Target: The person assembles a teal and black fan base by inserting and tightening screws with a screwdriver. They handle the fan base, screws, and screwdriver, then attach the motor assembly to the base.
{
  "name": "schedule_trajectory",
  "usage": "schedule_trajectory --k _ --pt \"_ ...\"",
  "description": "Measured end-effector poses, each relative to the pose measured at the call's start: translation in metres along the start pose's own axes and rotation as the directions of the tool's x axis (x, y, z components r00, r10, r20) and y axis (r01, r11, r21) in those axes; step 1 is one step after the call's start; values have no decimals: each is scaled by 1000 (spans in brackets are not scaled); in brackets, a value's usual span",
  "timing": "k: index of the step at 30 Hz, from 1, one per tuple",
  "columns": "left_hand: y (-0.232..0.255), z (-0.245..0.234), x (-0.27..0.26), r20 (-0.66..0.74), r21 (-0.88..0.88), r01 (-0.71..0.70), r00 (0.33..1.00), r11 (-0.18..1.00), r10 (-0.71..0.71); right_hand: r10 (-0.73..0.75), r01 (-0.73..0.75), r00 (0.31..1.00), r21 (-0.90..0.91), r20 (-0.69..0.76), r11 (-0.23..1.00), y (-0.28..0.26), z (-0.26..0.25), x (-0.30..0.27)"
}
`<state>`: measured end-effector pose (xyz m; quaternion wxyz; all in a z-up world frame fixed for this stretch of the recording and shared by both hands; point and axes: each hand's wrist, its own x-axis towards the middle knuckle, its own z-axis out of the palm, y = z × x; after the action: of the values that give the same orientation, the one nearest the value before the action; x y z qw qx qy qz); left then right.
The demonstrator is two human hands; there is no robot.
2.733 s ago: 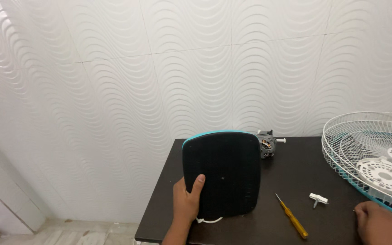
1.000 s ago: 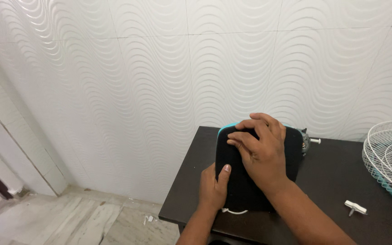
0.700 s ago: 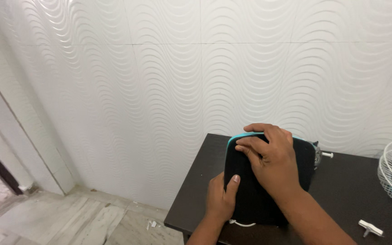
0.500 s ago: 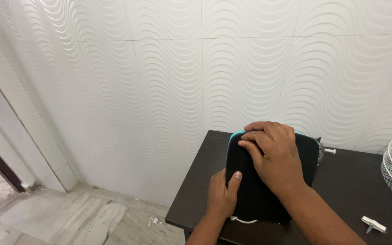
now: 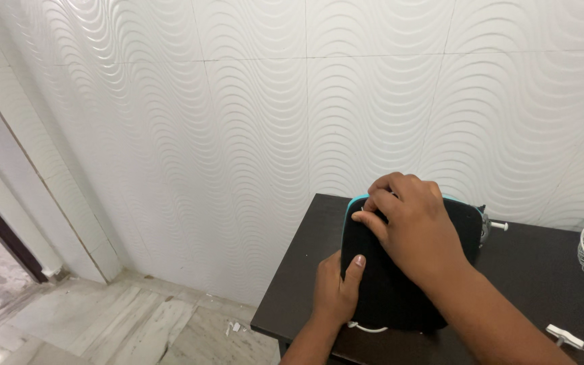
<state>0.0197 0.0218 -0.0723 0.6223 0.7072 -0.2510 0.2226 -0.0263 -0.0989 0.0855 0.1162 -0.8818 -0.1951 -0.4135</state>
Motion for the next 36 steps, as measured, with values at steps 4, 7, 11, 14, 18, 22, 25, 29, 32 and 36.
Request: schedule_trajectory --k 4,7,11,14,18,22,25,29,32,36 --pt "2 -1 0 29 13 85 996 996 -85 84 -87 995 66 50 994 2 -1 5" --pt "6 -2 1 25 6 37 999 999 -37 -53 61 997 158 -54 986 7 -1 4" --pt "5 -2 0 14 11 -12 1000 1000 12 -141 160 978 122 -153 979 12 8 0" --pt "3 -1 0 8 32 17 1000 999 -18 -114 132 982 116 -150 984 14 15 -4" --pt "3 0 -1 20 6 12 1000 1000 -12 -119 143 973 113 -198 983 18 16 -7" --pt "4 1 0 7 12 -31 1000 999 30 -176 213 953 135 -246 968 19 16 -10" --pt "3 2 -1 18 30 31 999 999 -32 -186 220 953 127 -240 967 20 18 -11" --pt "6 0 0 14 -11 -4 1000 1000 4 -241 281 940 148 -243 948 23 14 -13" --pt "8 -1 -2 -16 5 -61 998 998 62 -241 276 947 152 -214 949 22 12 -15" --pt "9 1 -2 -9 -2 -19 1000 1000 19 -230 267 946 146 -226 953 22 13 -16"
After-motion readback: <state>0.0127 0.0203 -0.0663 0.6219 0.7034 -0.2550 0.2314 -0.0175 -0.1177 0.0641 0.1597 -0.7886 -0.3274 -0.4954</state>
